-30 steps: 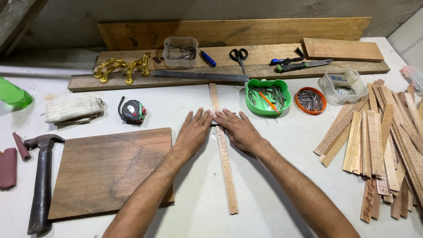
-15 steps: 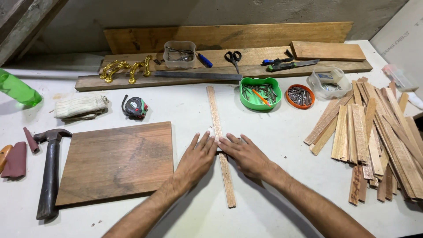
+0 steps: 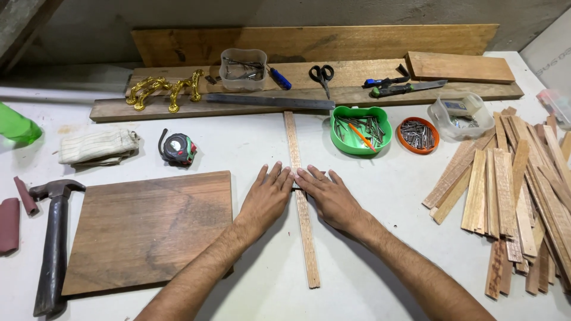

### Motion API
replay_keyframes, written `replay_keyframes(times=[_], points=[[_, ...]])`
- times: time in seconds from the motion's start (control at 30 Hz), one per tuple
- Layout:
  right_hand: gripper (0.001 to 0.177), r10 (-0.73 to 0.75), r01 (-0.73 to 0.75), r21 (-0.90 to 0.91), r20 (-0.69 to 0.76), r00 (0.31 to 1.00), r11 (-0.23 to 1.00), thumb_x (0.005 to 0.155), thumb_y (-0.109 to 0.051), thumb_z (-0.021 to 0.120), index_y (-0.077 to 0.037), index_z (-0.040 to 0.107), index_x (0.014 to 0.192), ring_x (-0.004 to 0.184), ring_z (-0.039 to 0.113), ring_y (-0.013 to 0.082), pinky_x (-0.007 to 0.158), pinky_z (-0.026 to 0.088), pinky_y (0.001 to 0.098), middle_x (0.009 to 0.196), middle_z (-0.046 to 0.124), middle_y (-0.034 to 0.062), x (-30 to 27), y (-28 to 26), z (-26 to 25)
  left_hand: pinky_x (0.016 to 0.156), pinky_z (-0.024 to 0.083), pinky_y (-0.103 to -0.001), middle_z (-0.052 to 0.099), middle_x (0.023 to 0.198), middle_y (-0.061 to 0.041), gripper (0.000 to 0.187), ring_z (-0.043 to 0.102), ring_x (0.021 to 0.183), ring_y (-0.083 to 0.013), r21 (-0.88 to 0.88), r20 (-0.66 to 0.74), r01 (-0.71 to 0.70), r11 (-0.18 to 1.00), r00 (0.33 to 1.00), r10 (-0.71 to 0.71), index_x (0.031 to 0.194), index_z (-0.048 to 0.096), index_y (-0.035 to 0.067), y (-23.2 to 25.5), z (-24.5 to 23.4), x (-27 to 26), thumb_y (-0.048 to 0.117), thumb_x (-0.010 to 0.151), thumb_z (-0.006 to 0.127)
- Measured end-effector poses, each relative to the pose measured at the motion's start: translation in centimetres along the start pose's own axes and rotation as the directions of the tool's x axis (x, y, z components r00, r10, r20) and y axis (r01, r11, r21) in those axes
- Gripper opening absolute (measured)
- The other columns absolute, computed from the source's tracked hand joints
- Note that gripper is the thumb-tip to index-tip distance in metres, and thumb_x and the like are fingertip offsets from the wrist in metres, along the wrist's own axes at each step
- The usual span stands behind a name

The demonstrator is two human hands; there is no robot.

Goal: Measure wooden strips using a tape measure and a metal ruler on a workbench.

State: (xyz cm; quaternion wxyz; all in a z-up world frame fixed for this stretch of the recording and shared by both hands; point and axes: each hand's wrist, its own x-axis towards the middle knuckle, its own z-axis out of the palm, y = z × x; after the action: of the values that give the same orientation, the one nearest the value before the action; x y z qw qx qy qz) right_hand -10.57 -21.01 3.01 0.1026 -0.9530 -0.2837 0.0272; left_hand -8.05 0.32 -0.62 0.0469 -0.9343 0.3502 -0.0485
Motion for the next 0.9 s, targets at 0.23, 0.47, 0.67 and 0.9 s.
replay_keyframes(times=[0.23,0.47,0.67,0.9], points=[[0.069,0.025,-0.024,0.029,-0.043,0.999,0.999,0.096,0.000,0.055,-0.022,0.035,0.159,0.153,0.026,0.0236,0.122,0.020,0.0607,0.166,0.034,0.0002,4.7,2.5,-0.4,0.125,0.021,-0.055,0.040,0.161,-0.010,0.050,0.028,0.152,-0.0297,-0.030,-0.018,0.091,0.995,0.996,-0.091,0.153,0.043,0.007,-3.5,1.6,4.3,0.010,0.103,0.044],[0.087,0.046,-0.035,-0.079,0.146,0.988,0.996,0.081,-0.004,0.073,-0.022,0.034,0.156,0.154,0.022,0.0225,0.126,0.015,0.0573,0.164,0.031,-0.0006,1.9,0.1,-3.1,0.125,0.017,-0.057,0.036,0.161,-0.010,0.048,0.022,0.153,-0.0313,-0.075,0.018,0.069,0.995,0.998,-0.068,0.151,0.041,0.009,-1.0,-0.8,2.0,0.020,0.105,0.042],[0.078,-0.014,0.025,-0.066,0.167,0.986,0.998,0.087,0.008,0.057,-0.017,0.033,0.156,0.154,0.022,0.0236,0.125,0.015,0.0557,0.166,0.029,0.0027,-4.8,-1.8,-0.7,0.124,0.017,-0.055,0.035,0.161,-0.018,0.055,0.022,0.153,-0.0336,-0.044,0.089,-0.049,0.998,0.995,0.053,0.152,0.038,0.000,4.0,-3.2,-4.0,0.006,0.098,0.047],[0.076,-0.023,0.034,-0.056,0.171,0.985,0.998,0.087,0.012,0.045,-0.021,0.035,0.155,0.153,0.021,0.0220,0.124,0.014,0.0550,0.170,0.031,0.0000,-7.0,-2.5,0.3,0.121,0.020,-0.058,0.035,0.159,-0.021,0.059,0.026,0.149,-0.0358,-0.106,0.076,-0.086,0.991,0.993,0.095,0.152,0.036,-0.001,5.6,-2.3,-6.1,0.005,0.095,0.050]])
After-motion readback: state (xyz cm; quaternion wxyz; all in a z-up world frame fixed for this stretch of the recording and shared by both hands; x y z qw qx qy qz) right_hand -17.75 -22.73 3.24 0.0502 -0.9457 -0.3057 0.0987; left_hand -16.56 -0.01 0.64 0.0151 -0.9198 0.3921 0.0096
